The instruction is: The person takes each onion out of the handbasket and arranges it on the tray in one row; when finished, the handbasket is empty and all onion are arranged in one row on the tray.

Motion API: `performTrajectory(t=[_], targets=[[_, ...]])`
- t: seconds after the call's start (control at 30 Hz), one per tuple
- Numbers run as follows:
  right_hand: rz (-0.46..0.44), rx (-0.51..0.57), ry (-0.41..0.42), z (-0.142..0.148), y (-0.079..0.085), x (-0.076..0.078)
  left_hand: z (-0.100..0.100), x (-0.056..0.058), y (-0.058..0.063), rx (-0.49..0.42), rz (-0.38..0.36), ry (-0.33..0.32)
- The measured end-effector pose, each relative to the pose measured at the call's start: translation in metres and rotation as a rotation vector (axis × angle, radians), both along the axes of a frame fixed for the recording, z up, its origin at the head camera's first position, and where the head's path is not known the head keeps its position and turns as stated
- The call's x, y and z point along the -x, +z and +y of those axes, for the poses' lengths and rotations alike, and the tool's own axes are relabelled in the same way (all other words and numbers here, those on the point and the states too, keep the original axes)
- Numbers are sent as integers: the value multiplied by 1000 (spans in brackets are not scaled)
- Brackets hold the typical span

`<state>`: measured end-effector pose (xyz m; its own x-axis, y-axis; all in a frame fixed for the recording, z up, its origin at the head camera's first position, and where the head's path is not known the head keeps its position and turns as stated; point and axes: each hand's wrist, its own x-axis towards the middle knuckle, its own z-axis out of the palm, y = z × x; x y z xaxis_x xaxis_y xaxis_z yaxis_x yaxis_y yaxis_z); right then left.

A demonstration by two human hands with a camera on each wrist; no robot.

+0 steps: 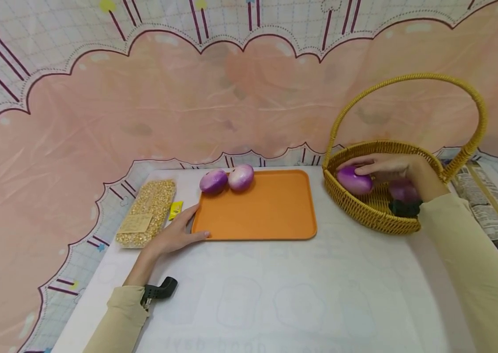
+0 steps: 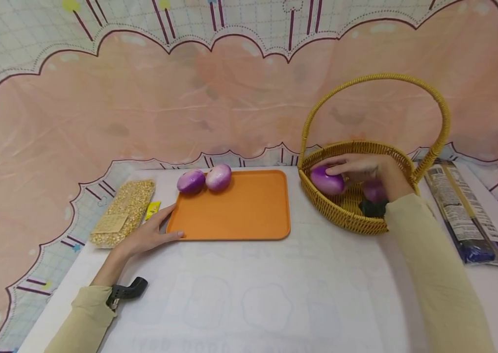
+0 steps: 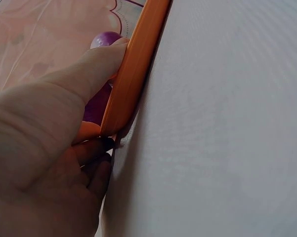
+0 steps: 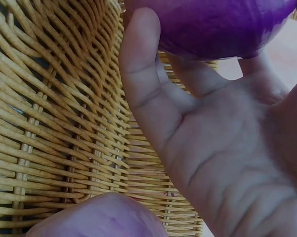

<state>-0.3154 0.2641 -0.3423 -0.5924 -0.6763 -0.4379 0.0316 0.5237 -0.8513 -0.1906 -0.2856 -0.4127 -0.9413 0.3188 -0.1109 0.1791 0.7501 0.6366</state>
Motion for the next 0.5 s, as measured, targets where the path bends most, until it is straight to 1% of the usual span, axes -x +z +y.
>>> performTrajectory(t=[0.27,0.5], targets=[[44,-19,-35,1,-1,0,0,1,0,-2,7,-3],[66,-83,-47,4,0,-4,0,1,0,4,0,1]])
